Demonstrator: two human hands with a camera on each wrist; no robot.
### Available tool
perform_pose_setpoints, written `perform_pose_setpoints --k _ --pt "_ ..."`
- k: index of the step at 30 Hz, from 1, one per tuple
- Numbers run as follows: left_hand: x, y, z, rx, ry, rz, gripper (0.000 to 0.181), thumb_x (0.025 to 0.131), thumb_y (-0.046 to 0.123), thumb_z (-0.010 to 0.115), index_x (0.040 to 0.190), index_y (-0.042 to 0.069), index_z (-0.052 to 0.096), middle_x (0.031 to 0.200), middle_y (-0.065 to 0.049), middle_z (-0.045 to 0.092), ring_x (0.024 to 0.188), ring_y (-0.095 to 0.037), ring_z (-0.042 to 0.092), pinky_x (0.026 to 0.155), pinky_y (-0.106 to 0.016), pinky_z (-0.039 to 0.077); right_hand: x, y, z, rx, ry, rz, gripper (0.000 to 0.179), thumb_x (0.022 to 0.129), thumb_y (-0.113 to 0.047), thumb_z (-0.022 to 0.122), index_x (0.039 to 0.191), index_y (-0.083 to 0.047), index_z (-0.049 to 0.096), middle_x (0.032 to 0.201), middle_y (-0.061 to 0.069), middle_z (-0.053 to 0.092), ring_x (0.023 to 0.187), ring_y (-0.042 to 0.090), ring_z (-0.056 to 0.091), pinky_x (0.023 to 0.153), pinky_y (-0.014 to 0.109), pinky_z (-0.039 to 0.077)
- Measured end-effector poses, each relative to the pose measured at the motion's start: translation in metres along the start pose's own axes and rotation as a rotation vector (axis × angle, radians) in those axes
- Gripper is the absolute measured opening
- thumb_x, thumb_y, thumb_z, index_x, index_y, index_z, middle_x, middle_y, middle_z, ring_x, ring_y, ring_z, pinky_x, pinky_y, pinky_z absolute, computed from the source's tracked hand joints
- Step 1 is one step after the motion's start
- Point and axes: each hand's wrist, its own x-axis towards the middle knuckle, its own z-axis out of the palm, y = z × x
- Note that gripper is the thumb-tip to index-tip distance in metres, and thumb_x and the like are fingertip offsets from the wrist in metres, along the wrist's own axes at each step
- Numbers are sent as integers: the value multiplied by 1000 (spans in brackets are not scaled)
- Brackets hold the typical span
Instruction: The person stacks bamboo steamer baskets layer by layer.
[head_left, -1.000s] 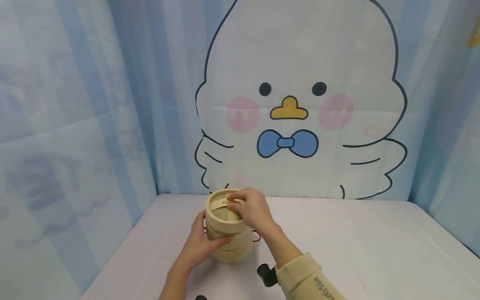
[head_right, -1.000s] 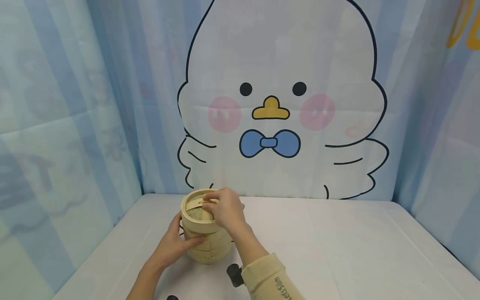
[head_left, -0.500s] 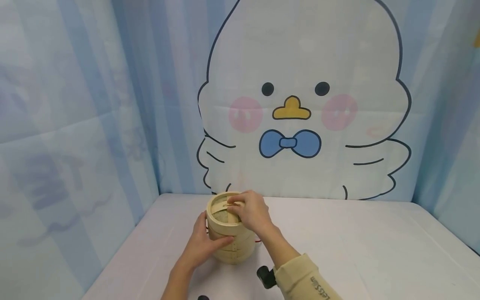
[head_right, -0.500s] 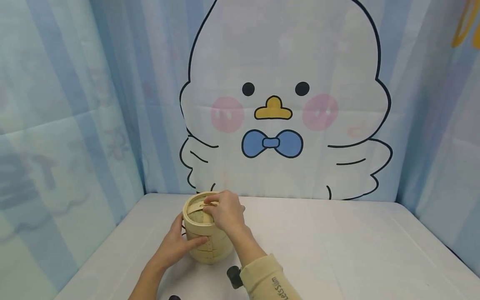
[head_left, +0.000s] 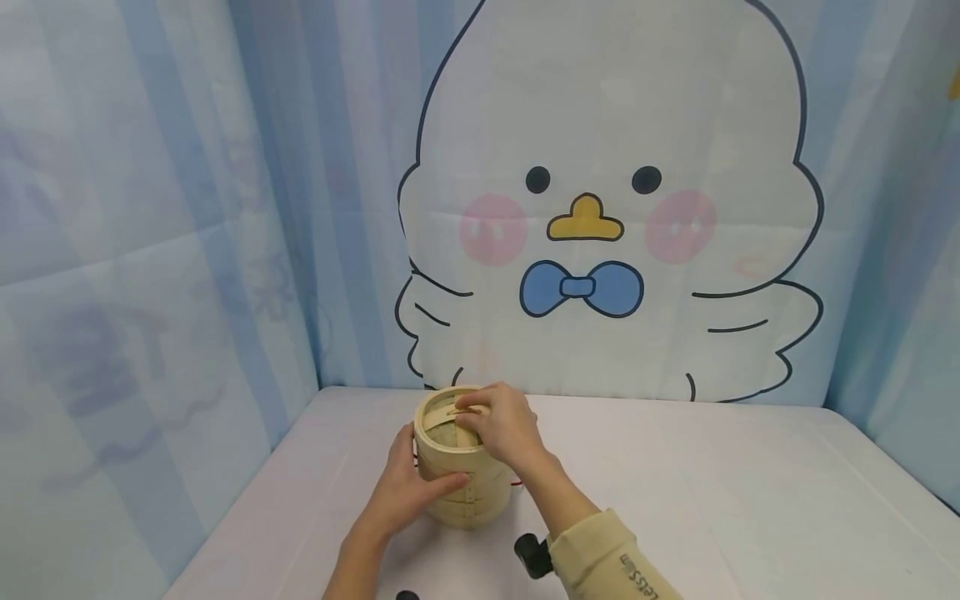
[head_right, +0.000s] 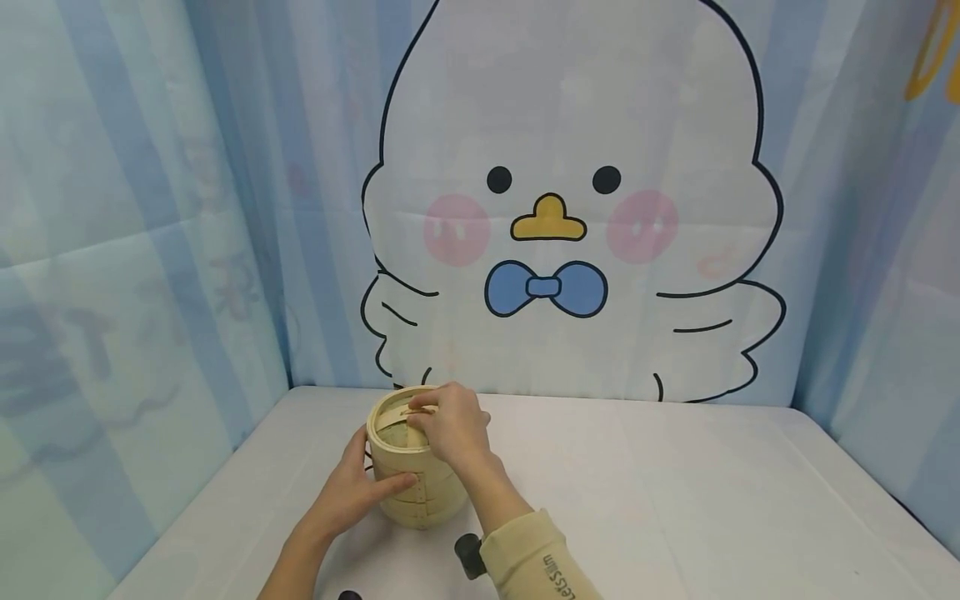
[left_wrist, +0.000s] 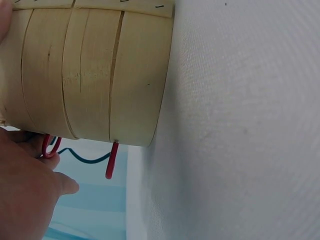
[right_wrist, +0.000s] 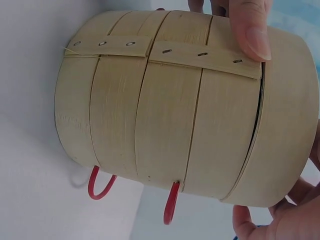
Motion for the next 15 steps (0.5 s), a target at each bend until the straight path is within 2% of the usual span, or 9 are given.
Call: perform_pose_setpoints --k 15 --pt "-1 1 -1 -5 -9 3 107 74 41 91 152 4 28 148 -20 38 129 -36 46 105 -59 40 -1 3 0 -1 -7 -4 16 91 -19 78 106 -15 80 120 8 66 118 33 58 98 61 45"
